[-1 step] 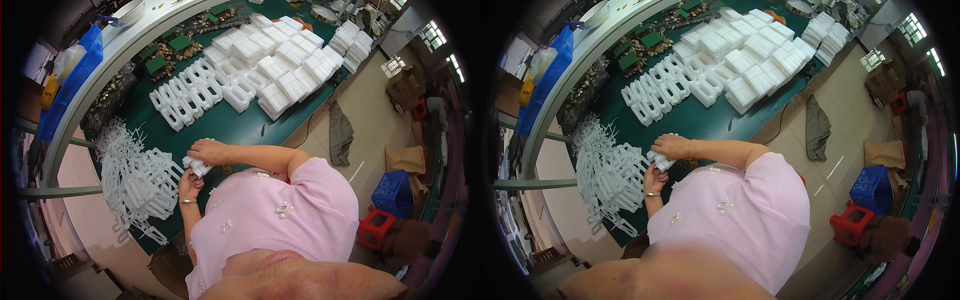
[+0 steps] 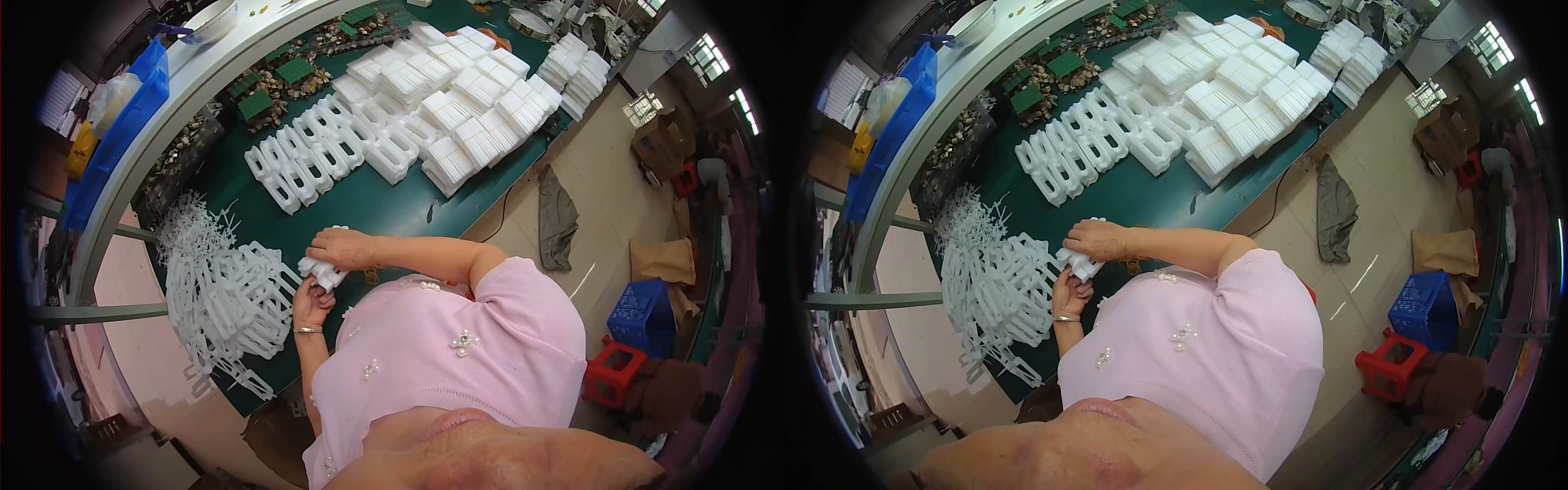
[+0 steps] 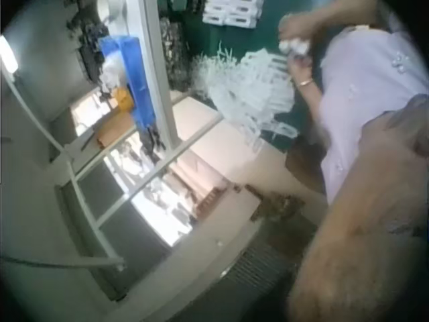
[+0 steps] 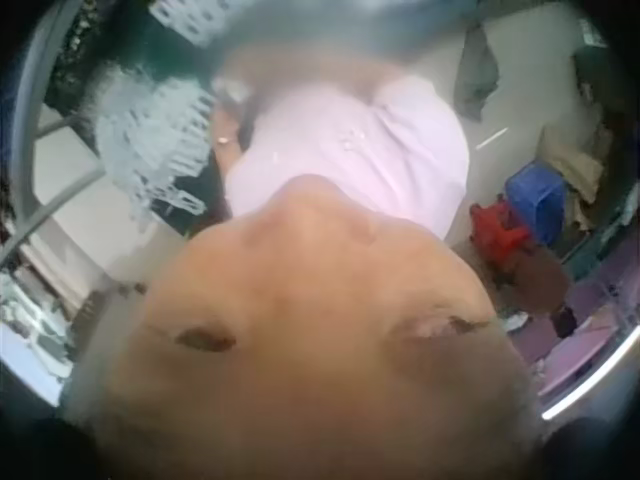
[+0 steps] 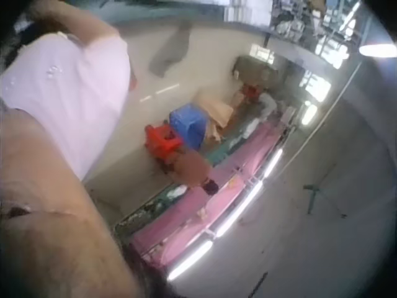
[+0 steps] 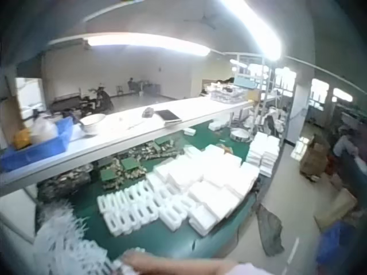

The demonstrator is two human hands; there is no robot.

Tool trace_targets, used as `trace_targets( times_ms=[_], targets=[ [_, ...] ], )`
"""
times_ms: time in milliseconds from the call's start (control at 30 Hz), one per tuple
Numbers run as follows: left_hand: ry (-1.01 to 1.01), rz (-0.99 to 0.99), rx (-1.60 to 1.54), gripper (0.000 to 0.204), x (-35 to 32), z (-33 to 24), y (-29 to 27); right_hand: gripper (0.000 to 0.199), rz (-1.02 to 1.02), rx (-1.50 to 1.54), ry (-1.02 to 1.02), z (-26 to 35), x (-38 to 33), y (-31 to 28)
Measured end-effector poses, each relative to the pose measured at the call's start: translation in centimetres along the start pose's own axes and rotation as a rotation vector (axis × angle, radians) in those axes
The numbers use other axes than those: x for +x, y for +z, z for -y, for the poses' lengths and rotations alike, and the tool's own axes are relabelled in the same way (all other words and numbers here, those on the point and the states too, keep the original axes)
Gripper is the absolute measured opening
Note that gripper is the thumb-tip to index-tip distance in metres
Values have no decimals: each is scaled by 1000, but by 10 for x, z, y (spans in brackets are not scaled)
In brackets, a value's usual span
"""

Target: Assembling and bundling white plastic components using rubber bands on a workbench.

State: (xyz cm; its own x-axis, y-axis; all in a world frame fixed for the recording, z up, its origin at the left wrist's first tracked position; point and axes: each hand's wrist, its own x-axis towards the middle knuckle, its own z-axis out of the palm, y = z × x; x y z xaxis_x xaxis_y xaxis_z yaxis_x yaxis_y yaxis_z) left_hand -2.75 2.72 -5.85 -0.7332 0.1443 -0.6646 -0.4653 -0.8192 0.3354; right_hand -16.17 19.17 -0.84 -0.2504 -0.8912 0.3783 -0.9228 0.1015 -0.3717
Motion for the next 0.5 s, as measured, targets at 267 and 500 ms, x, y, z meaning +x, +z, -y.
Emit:
trace_targets(
  times_ms=[267, 500],
  targets=[
    [342, -138, 132, 19, -1, 9, 12, 51, -5, 43, -40, -3, 5, 0],
    [653, -372, 299, 17, 7, 14, 28, 52, -33, 153, 213, 1, -3, 17]
  ],
)
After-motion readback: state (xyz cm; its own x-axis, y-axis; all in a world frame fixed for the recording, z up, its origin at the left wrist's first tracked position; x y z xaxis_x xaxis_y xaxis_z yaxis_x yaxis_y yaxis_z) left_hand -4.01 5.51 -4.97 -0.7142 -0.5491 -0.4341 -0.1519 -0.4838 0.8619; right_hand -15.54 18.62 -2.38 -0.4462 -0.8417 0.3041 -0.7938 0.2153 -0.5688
